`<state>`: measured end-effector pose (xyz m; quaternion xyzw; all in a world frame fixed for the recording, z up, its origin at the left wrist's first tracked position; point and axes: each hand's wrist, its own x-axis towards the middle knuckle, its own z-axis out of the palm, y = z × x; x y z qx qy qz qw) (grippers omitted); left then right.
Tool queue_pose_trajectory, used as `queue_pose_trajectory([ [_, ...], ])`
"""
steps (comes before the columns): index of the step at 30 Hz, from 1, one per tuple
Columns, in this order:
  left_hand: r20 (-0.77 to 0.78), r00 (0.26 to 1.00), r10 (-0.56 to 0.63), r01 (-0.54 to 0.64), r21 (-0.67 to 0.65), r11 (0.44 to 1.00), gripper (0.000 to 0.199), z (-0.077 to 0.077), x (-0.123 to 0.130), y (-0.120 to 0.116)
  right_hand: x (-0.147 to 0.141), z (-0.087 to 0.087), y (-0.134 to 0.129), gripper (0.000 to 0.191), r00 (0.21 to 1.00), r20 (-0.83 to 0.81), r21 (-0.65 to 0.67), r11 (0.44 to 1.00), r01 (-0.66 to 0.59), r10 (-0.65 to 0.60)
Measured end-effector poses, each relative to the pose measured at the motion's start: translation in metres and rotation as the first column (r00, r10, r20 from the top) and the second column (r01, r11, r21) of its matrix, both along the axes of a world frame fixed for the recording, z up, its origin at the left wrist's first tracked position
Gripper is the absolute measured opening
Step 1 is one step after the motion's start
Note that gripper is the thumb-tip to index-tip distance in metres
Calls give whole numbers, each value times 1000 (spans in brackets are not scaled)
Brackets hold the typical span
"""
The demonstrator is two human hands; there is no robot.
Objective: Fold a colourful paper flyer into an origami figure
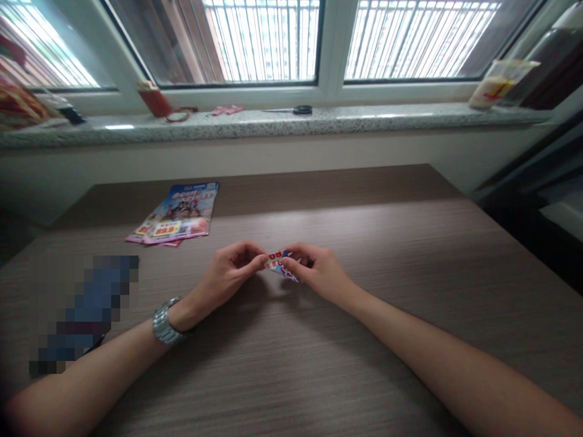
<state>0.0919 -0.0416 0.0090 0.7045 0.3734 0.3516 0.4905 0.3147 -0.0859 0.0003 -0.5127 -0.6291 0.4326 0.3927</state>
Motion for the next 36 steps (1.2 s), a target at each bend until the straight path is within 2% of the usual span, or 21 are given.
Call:
queue_pose_trajectory([
  [4,37,999,30,-29,-19,999,24,2,1,0,0,0,0,34,1000,-17,-30,999,-26,25],
  [9,-15,999,-29,29,-11,1000,23,6,3,-3,0,1,0,32,999,33,5,1000,-23,23],
  [18,-29,990,-141,140,-37,989,22,7,4,-5,0,3,-1,28,988,46,-25,989,-149,150],
  [26,21,999,-29,31,-57,998,23,6,4,-6,-3,4,-1,34,996,-38,-67,995,-77,74],
  [31,-21,998,-62,61,-18,998,22,2,4,-7,-3,3,-2,34,997,-58,-70,996,-50,46],
  [36,5,996,-88,88,-8,996,19,-3,4,-9,-2,6,-1,29,998,28,-26,998,-55,55],
])
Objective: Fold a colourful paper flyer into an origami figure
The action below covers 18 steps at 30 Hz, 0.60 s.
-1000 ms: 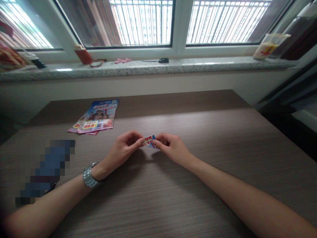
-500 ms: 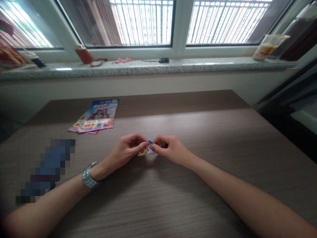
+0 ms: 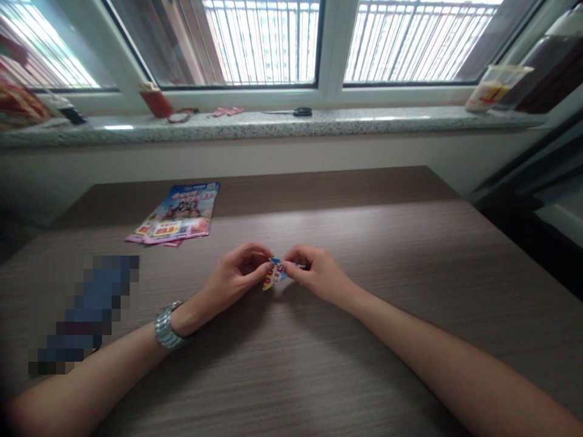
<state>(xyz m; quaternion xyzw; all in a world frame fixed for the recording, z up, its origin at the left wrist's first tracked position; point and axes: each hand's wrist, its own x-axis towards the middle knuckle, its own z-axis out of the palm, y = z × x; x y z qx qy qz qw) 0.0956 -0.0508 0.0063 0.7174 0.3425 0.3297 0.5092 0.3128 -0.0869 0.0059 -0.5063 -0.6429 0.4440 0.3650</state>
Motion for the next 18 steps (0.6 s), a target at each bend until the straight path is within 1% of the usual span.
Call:
queue_pose_trajectory([
  [4,-4,999,-35,35,34,999,20,-1,-1,0,0,2,0,25,999,43,30,999,-18,17],
  [7,-23,999,-33,33,34,999,18,1,-2,1,-1,1,-1,24,999,38,27,999,-30,29],
  [11,-26,999,21,-20,34,999,17,4,-2,2,-1,-2,-1,29,1000,-26,-26,1000,-16,16],
  [15,14,996,85,-86,51,995,18,4,-3,3,0,-4,0,38,994,-97,-101,994,34,-43],
  [18,47,993,106,-107,29,994,19,3,-4,4,0,-4,2,41,984,-161,-141,988,59,-82],
])
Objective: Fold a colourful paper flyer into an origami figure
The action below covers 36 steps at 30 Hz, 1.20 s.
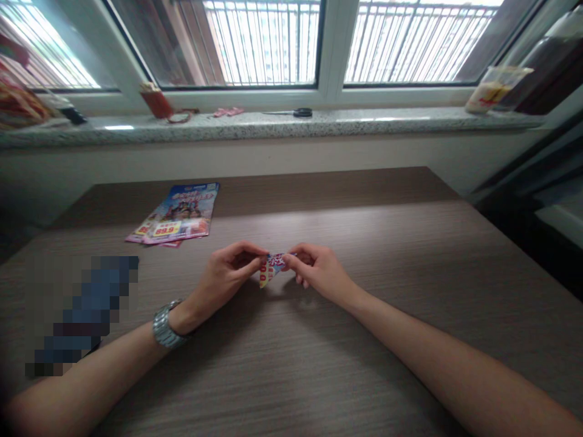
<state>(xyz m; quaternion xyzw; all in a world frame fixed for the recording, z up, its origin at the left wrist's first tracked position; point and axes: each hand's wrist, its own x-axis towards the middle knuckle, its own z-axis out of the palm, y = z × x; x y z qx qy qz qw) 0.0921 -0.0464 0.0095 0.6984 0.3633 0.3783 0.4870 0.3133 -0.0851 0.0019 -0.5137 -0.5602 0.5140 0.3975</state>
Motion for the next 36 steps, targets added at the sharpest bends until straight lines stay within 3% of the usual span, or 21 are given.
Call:
queue_pose_trajectory([
  [7,23,1000,-7,8,-47,999,16,-2,-1,2,1,-2,2,44,997,-75,-47,999,-6,2],
  [15,61,998,-8,15,-109,994,17,-5,-1,5,2,1,3,50,999,-39,-57,998,-25,23],
  [19,86,996,-1,11,-113,994,18,-6,0,6,3,1,2,53,998,-31,-15,998,-60,59],
  [25,93,996,-5,14,-103,995,19,-6,-1,4,1,-2,2,48,995,-98,-8,1000,-21,20],
  [30,50,998,-26,30,-69,997,17,-6,-1,2,0,1,1,44,993,-84,-20,996,-90,88],
  [36,42,998,-50,54,-80,995,15,-2,2,1,1,0,1,43,999,-51,-37,999,-19,17],
])
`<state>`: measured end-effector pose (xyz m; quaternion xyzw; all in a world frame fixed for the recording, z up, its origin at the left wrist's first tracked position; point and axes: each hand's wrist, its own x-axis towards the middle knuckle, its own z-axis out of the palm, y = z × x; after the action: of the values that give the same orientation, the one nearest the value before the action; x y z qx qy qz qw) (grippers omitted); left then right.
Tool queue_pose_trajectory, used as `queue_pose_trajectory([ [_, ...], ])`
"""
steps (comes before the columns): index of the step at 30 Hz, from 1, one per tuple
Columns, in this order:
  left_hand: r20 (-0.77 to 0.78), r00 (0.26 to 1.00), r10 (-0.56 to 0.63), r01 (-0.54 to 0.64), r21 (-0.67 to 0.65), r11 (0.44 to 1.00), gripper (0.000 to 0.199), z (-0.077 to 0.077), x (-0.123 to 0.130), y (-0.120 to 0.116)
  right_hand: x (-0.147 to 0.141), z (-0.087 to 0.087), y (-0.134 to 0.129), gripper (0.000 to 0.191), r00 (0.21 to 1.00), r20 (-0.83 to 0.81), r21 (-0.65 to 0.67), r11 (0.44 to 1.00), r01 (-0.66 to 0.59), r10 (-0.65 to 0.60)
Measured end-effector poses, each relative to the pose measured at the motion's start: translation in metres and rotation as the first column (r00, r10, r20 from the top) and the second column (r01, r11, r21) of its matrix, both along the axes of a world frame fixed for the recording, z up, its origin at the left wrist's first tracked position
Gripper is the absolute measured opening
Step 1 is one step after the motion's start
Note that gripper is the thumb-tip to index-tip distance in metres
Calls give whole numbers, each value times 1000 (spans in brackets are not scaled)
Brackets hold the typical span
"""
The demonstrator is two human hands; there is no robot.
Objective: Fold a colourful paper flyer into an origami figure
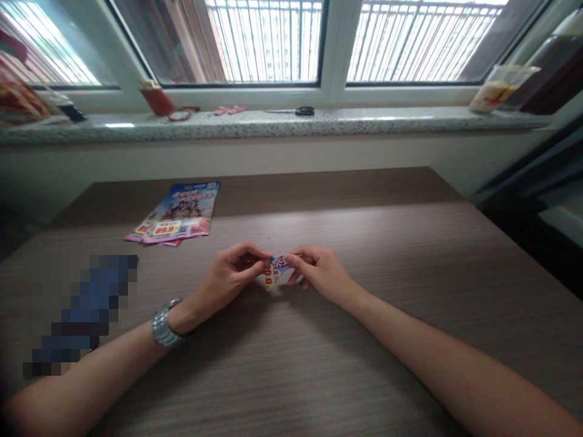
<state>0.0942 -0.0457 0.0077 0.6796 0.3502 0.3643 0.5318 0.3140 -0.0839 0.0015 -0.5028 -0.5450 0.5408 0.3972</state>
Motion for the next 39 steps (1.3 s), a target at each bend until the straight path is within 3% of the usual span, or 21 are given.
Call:
queue_pose_trajectory([
  [5,27,1000,6,-6,-15,1000,16,1,0,1,0,-2,1,46,1000,6,-6,1000,22,-22],
  [13,51,999,0,3,-65,998,16,1,-1,6,4,2,2,54,994,30,44,993,-108,107],
  [23,63,998,32,-27,-79,997,20,0,-1,4,4,-4,4,52,992,-107,24,997,-71,73],
  [28,57,995,79,-76,-51,996,20,0,0,3,1,-3,4,47,997,-32,34,997,-76,77],
  [39,36,999,26,-24,-68,997,23,-3,-2,4,0,1,1,43,995,60,31,996,-85,83],
])
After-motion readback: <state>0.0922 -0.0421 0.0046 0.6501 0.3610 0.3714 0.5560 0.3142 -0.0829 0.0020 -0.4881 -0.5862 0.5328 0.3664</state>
